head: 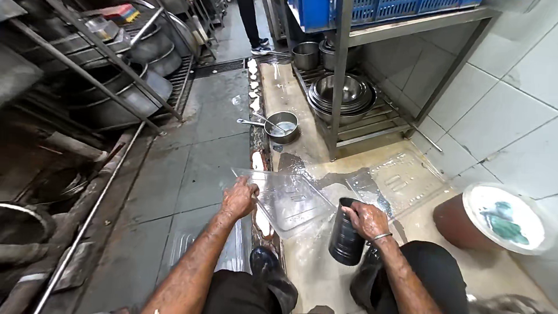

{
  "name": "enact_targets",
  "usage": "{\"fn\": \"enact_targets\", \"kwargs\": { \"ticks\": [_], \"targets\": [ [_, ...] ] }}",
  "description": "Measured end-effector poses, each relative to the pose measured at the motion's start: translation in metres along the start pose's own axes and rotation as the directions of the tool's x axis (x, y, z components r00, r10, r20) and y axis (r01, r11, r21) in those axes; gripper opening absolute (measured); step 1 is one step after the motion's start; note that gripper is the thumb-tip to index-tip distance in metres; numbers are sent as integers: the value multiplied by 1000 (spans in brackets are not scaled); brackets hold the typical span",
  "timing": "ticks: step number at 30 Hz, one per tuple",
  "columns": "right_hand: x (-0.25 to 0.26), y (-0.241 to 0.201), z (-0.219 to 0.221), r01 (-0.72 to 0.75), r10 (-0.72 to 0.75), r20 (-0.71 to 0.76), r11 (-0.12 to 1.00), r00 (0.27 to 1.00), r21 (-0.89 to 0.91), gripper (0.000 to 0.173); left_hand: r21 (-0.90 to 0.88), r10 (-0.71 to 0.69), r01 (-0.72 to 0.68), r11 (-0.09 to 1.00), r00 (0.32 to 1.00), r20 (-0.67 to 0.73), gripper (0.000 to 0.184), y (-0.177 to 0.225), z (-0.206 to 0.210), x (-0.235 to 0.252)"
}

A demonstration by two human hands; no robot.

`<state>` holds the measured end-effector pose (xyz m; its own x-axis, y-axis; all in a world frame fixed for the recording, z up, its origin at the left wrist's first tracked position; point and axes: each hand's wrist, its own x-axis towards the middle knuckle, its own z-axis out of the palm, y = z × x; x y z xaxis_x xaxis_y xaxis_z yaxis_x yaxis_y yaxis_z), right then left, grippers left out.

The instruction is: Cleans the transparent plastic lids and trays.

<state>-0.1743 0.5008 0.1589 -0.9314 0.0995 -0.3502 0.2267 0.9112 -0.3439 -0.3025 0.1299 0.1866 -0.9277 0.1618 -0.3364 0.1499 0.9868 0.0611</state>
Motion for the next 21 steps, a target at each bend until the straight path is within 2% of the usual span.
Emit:
{"fn": "enact_targets", "kwargs": {
  "ticks": [3,5,6,8,10,12,14,18,19,21],
  "targets": [
    [4,-14,10,84,-84,19,996,996,-8,53,-123,-160,155,980,987,-26,38,-12,7,1],
    [5,-20,15,146,-145,46,989,988,-16,55,-372,-201,188,909,980,5,42,-21,13,1],
    [5,-23,17,181,-179,61,983,982,-27,56,-529,-213,201,825,976,39,41,-28,19,4],
    [8,-28,20,264,-257,111,963,960,-53,57,-790,-211,238,564,967,141,33,-36,29,5],
    [12,-34,22,355,-333,197,930,922,-90,57,-901,-256,280,332,946,200,32,-39,31,7],
    [18,-46,24,429,-383,292,896,876,-112,59,-934,-312,303,192,921,234,34,-43,32,11],
    [25,-60,29,494,-427,358,861,831,-121,60,-932,-360,323,168,900,247,41,-46,38,16],
    [37,-96,39,628,-513,468,768,719,-123,61,-874,-518,363,324,841,157,90,-46,69,31],
    [41,-108,39,661,-539,485,741,688,-114,61,-863,-530,389,321,829,176,95,-47,72,33],
    [46,-136,37,709,-588,503,702,634,-74,59,-851,-498,442,282,826,264,86,-48,70,32]
  ]
}}
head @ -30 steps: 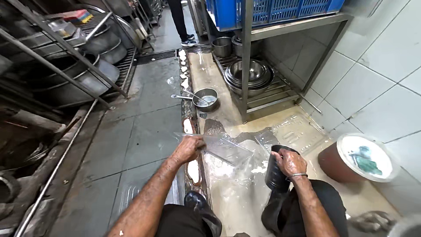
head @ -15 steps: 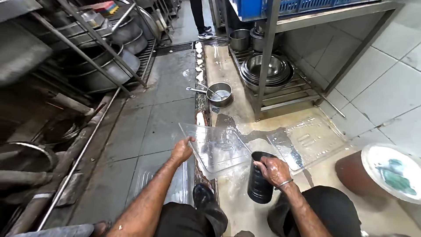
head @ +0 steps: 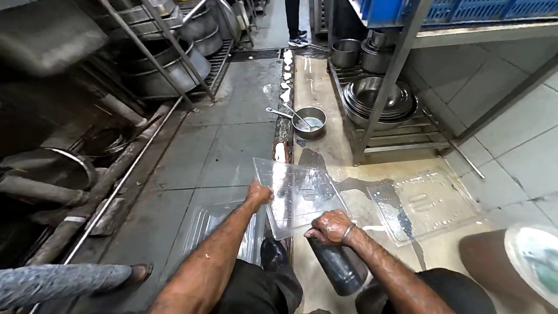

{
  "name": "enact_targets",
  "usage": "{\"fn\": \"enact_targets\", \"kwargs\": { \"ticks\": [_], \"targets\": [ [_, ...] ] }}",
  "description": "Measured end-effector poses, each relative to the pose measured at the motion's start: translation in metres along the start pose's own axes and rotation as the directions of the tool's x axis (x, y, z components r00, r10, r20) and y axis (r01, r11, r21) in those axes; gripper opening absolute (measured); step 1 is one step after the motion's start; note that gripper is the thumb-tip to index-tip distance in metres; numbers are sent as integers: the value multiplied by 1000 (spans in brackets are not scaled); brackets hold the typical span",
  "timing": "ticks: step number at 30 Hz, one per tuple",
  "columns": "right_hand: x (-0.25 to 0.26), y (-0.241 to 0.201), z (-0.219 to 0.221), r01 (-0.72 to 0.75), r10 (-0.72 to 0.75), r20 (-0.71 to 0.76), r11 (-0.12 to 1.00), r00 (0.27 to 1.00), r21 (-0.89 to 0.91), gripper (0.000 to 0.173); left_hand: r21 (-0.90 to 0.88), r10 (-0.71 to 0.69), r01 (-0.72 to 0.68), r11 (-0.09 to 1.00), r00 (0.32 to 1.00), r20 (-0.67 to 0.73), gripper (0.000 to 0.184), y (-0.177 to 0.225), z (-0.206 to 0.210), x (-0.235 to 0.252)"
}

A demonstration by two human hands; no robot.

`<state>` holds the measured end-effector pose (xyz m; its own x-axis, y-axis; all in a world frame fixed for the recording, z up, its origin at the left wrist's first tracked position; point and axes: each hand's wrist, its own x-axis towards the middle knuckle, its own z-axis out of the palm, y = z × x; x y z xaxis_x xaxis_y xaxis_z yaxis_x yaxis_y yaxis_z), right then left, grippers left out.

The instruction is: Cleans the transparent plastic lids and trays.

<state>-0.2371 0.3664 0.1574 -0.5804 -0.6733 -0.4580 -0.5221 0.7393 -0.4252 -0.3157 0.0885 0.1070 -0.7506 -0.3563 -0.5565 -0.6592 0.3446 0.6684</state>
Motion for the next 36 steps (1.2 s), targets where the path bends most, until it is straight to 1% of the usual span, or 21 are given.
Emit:
{"fn": "enact_targets", "kwargs": {
  "ticks": [2,4,6,8,10,12,14,15,17,18,20,22,25,26,27,28,29,31,33,34,36],
  "targets": [
    [17,-16,-17,66,-65,-18,998,998,24,56,-21,-72,74,997,993,90,70,1,-4,-3],
    [32,-33,-35,145,-143,-49,989,989,43,54,-32,-104,109,994,986,132,64,-1,-4,0],
    [47,-48,-49,220,-215,-58,972,975,84,53,-41,-99,106,994,985,138,63,-5,-4,0],
    [67,-51,-50,294,-278,-110,938,954,183,52,-30,-73,78,996,987,143,60,-10,-5,-3],
    [90,-42,-36,365,-303,-217,856,928,366,53,-4,-49,50,999,989,138,62,-16,-6,-1],
    [103,-32,-16,399,-255,-320,724,913,562,52,63,-92,85,994,988,125,57,-18,-8,-1],
    [106,-24,2,351,-153,-330,615,932,706,50,150,-148,130,980,983,112,48,-18,-10,-1],
    [104,-20,11,318,-102,-320,572,942,756,49,165,-171,151,975,978,118,46,-18,-11,-1],
    [96,-10,28,287,-22,-327,535,945,795,48,158,-189,169,973,974,128,53,-20,-12,4],
    [89,-5,36,278,15,-341,545,940,791,49,142,-186,167,976,973,134,61,-21,-12,5],
    [72,6,47,239,76,-360,620,930,747,50,97,-168,154,983,973,155,73,-20,-13,5],
    [49,20,56,154,142,-361,719,922,678,51,54,-142,135,989,975,169,71,-16,-12,4],
    [6,40,52,-26,294,-385,821,875,570,53,-24,-84,89,996,982,168,62,-6,-8,1],
    [-11,45,46,-86,348,-404,837,846,540,51,-64,-66,78,995,983,173,59,-3,-6,-1],
    [-29,51,39,-133,392,-453,854,801,503,48,-102,-47,66,993,983,179,57,2,-3,-4],
    [-48,57,32,-169,426,-514,865,745,472,45,-125,-33,56,991,983,181,56,8,-1,-7],
    [-68,63,26,-192,447,-589,875,673,444,42,-136,-19,45,990,983,183,55,14,1,-10],
    [-112,82,20,-213,450,-745,892,492,399,39,-146,8,21,989,981,196,56,26,5,-19],
    [-163,97,11,-255,441,-843,892,309,373,44,-162,44,-10,987,978,205,56,41,10,-27],
    [-191,102,7,-295,448,-866,877,221,378,46,-166,68,-33,986,975,210,55,47,12,-30],
    [-252,101,2,-376,511,-857,809,69,452,48,-161,114,-79,984,967,227,54,54,16,-34]
  ]
}}
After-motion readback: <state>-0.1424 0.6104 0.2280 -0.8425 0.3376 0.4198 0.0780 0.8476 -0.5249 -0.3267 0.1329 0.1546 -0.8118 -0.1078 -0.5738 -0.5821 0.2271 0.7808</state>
